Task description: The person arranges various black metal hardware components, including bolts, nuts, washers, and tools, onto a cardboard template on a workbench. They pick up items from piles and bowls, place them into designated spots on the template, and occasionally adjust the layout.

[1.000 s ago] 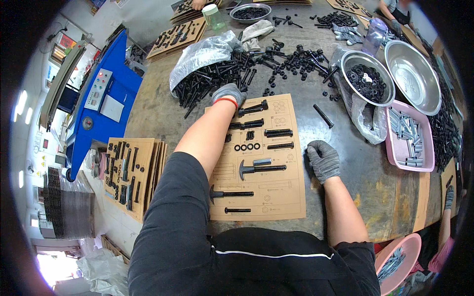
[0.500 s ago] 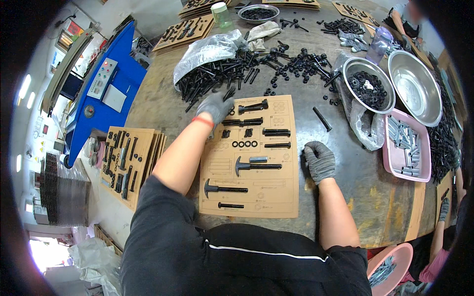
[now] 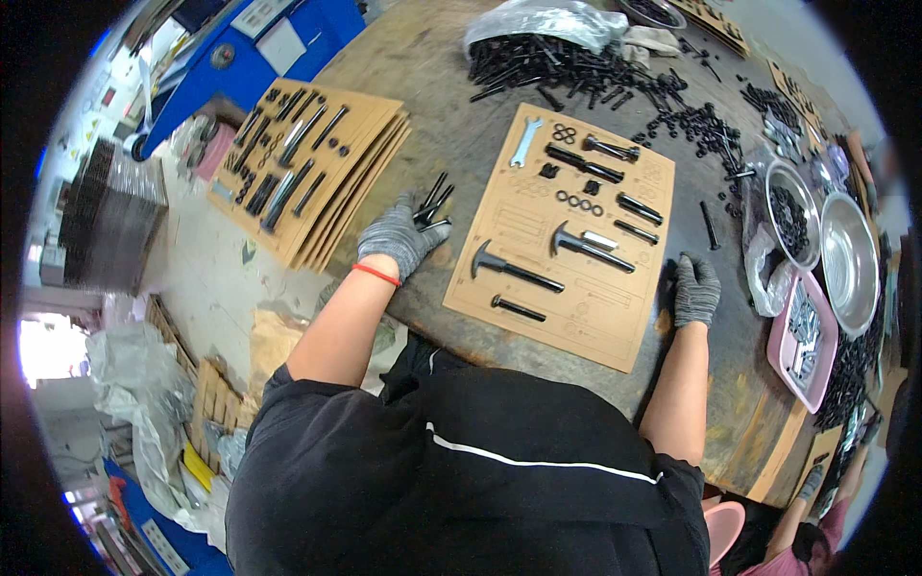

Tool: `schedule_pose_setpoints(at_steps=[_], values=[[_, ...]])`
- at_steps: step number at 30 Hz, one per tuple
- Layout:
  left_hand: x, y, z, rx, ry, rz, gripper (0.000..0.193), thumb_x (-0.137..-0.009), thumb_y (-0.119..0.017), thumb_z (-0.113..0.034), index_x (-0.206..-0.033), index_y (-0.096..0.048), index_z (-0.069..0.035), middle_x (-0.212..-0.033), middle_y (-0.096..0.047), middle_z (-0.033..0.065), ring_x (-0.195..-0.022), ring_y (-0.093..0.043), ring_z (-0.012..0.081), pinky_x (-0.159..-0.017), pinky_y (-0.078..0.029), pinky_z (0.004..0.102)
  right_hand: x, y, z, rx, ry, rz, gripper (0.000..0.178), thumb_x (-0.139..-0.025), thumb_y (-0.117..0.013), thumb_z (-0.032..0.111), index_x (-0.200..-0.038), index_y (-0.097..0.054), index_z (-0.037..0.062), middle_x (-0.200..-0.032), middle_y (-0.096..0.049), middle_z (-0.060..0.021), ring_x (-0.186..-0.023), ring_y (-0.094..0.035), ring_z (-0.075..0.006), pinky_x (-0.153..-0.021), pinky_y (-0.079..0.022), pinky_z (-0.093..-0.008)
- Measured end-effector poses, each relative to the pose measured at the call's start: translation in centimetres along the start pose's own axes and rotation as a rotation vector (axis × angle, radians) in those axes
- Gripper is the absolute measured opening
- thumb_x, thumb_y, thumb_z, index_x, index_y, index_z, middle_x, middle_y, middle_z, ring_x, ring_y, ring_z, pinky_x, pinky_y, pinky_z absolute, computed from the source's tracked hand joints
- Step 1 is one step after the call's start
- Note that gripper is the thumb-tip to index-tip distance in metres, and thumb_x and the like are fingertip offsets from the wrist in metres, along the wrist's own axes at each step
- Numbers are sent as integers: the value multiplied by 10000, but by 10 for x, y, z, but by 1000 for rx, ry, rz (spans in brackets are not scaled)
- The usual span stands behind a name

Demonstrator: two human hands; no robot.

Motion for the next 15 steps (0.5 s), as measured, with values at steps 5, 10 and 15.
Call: schedule_pose_setpoints(at_steps=[5, 10, 15], values=[[-3, -1, 44, 259, -39, -47, 547, -922, -504, -283, -1409, -324, -112, -1176, -581, 231, -1044, -579, 371, -894, -456, 425, 0, 4, -4, -35, -145, -60, 129, -872, -621, 121, -947, -663, 25, -773, -631, -29, -623, -522, -97, -566, -445, -251], [0, 4, 57, 242, -387, -305, 254, -858, -537, -132, -1092, -629, -96, -982, -599, 203, -948, -580, 357, -835, -474, 431, 24, -24, 75, 131, 262, 38, 103, -866, -619, 115, -920, -644, 31, -755, -607, -11, -644, -519, -90, -592, -442, -238], [-33, -4, 47, 46, -188, -331, 299, -841, -624, -217, -1098, -606, -65, -1066, -561, 205, -983, -577, 355, -846, -479, 406, 80, -131, 192, 366, 714, 490, 125, -794, -658, 79, -915, -649, 53, -876, -629, -90, -803, -613, -260, -747, -496, -325]])
Point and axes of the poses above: each hand's wrist, its own x-axis away from the middle knuckle, its own y-axis out of the back of the hand, z = x × y, the point moved 4 cm from there along -x, towards the middle knuckle
